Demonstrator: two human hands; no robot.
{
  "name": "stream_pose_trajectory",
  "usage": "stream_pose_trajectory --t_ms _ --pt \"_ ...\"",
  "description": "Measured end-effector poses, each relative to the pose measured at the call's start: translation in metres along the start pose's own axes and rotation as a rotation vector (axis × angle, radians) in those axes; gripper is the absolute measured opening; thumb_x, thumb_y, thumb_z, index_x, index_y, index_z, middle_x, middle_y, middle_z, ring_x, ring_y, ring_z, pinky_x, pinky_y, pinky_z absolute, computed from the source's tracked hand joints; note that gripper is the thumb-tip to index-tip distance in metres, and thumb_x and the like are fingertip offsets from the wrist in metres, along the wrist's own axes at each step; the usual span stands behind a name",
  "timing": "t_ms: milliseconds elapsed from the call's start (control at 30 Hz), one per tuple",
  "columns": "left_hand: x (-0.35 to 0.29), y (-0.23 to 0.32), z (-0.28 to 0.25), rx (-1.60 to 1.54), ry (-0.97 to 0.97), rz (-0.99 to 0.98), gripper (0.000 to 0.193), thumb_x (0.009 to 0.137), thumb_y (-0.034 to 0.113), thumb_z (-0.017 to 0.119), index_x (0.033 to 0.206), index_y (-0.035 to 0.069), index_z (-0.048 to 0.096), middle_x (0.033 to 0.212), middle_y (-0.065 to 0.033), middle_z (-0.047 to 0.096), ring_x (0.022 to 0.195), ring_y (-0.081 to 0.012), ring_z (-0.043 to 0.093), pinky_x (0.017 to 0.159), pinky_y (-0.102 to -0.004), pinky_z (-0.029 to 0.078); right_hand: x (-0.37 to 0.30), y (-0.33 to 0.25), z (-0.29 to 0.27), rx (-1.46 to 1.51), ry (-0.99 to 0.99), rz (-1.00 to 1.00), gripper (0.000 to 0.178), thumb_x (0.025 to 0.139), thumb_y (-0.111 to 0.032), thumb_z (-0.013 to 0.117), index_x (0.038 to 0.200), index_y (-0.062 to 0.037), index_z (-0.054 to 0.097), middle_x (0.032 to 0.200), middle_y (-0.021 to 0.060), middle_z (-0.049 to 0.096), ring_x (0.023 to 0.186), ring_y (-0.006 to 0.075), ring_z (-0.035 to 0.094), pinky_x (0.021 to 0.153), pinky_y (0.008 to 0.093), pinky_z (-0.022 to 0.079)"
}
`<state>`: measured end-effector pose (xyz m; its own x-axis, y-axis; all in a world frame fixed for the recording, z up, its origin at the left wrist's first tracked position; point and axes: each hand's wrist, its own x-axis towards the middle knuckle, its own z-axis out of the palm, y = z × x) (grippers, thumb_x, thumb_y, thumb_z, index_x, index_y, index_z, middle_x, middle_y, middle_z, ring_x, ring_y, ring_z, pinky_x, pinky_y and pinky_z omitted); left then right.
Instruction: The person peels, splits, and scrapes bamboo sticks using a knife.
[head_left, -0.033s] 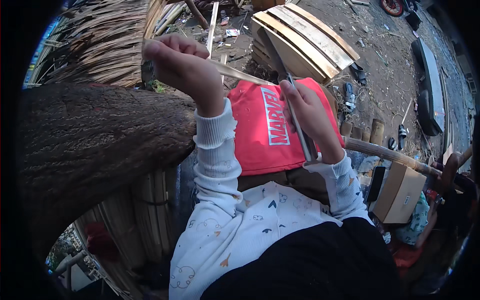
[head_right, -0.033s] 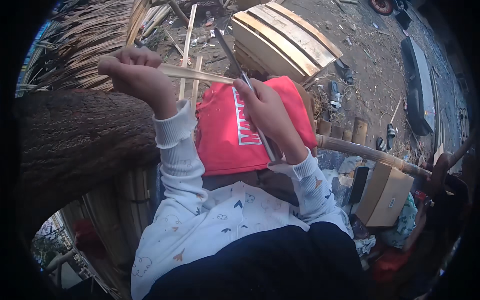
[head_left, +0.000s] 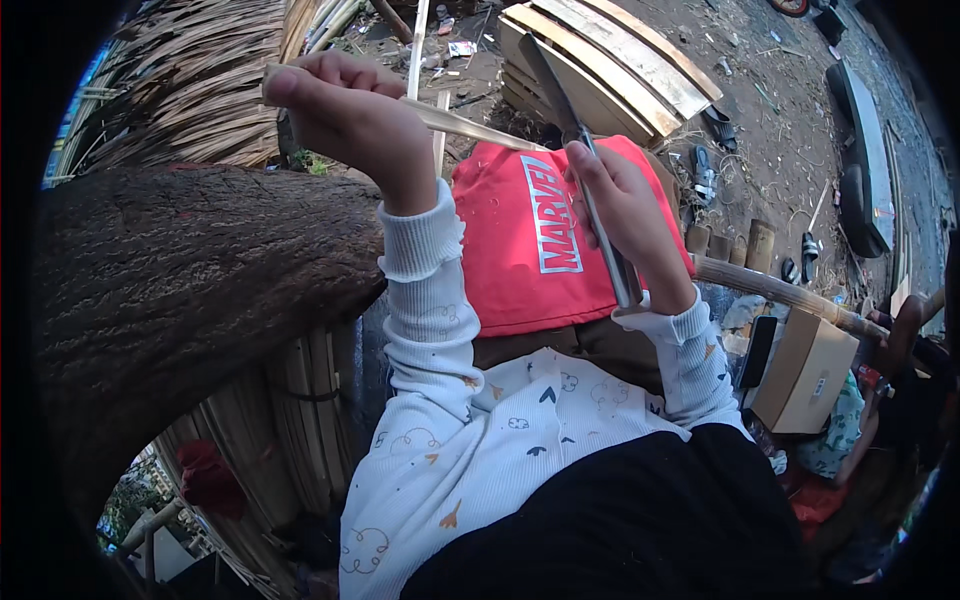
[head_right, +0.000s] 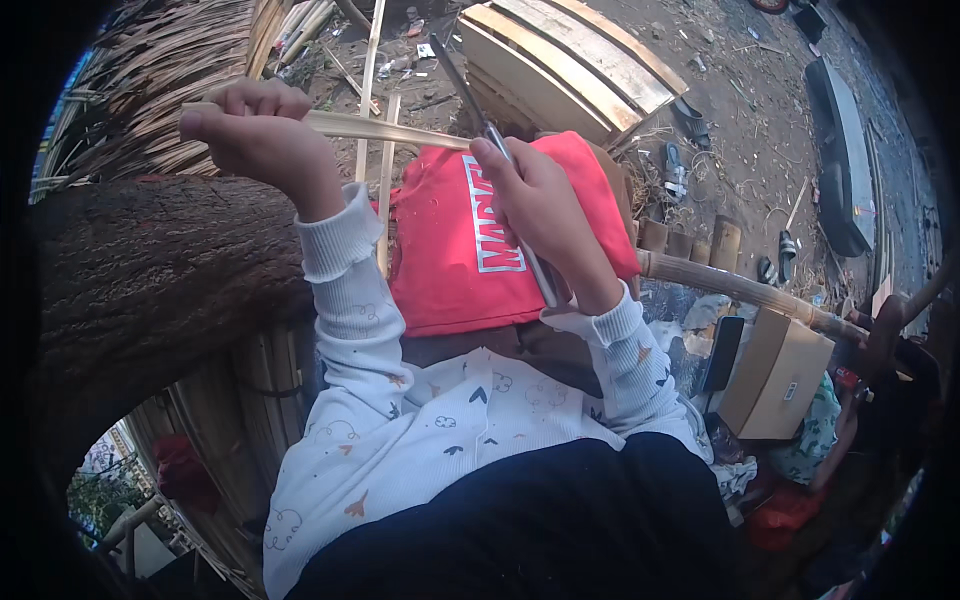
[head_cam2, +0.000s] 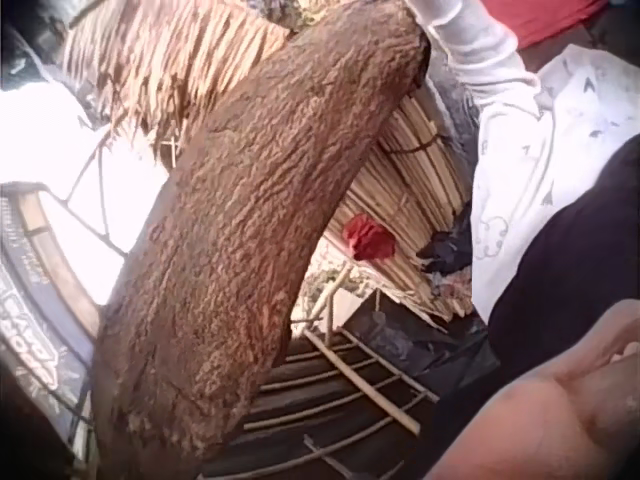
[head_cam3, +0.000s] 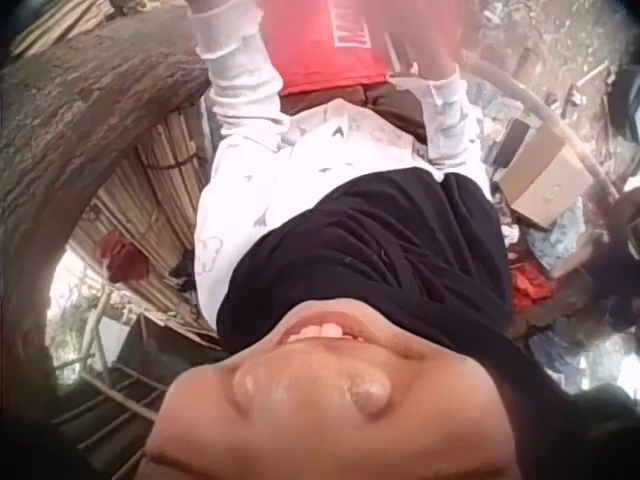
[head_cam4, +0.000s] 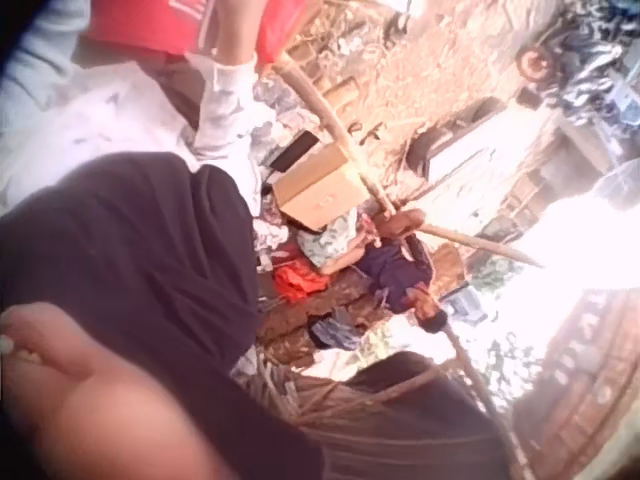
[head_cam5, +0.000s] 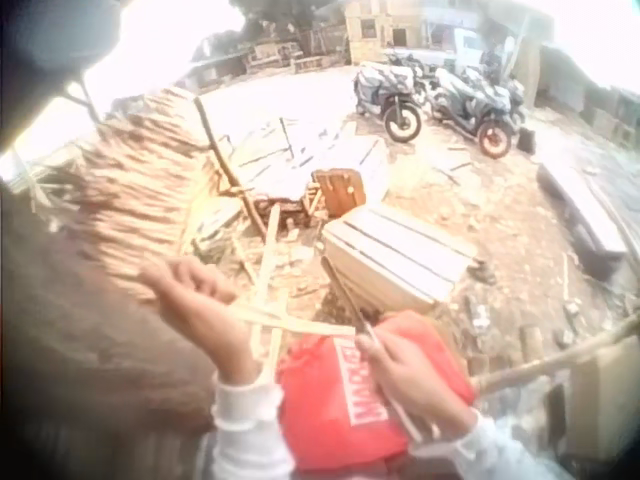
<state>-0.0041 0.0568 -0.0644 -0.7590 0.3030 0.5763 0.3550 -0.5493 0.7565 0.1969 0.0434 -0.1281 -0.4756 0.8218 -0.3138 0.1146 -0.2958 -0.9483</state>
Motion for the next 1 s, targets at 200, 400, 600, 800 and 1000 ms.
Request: stream_pose_trajectory --t_ms 200,400,600,800,1000 --pt "0.016 -0.018 0.004 0.190 -0.043 0.033 0.064 0.093 0.068 0.011 0.057 0.016 0.021 0.041 0.0031 0.026 0.030 -0.0055 0.030 0.028 -0.0194 0.026 -0.001 0.021 -0.022 0.169 0.183 0.070 0.046 0.097 -0.050 0.047 0.092 -0.0053 0.054 0.056 0.0001 0.049 0.039 0.0077 0.047 0.037 0.0209 0.039" --pt "0.037 -0.023 -0.005 0.223 0.013 -0.049 0.060 0.095 0.064 0.009 0.060 0.017 0.020 0.041 0.0040 0.027 0.030 -0.0058 0.029 0.028 -0.0195 0.030 0.011 -0.004 -0.026 0.075 0.130 0.006 0.053 0.098 -0.054 0.041 0.094 -0.0018 0.052 0.058 0.0026 0.050 0.040 0.0089 0.048 0.038 0.0222 0.040" --pt "0.035 -0.025 -0.011 0.217 0.026 0.003 0.059 0.095 0.065 0.010 0.061 0.017 0.019 0.042 0.0040 0.025 0.032 -0.0055 0.025 0.029 -0.0212 0.023 0.031 0.003 0.045 0.517 0.183 -0.424 0.062 0.099 -0.058 0.030 0.094 0.0001 0.051 0.058 0.0049 0.049 0.042 0.0110 0.049 0.038 0.0251 0.041" --pt "0.029 -0.021 -0.012 0.181 -0.080 0.018 0.061 0.091 0.071 0.011 0.062 0.018 0.017 0.044 0.0046 0.021 0.035 -0.0065 0.019 0.033 -0.0239 0.017 0.045 0.029 0.074 0.065 -0.190 0.135 0.062 0.098 -0.059 0.031 0.079 -0.0026 0.048 0.056 0.0025 0.048 0.040 0.0119 0.050 0.038 0.0273 0.044" --pt "0.031 -0.023 -0.026 0.128 -0.110 0.013 0.063 0.089 0.074 0.013 0.063 0.017 0.018 0.044 0.0040 0.021 0.035 -0.0066 0.019 0.034 -0.0232 0.016 0.042 -0.018 0.036 0.320 0.018 -0.391 0.066 0.097 -0.062 0.030 0.083 -0.0005 0.049 0.056 0.0023 0.047 0.042 0.0117 0.050 0.038 0.0263 0.043"
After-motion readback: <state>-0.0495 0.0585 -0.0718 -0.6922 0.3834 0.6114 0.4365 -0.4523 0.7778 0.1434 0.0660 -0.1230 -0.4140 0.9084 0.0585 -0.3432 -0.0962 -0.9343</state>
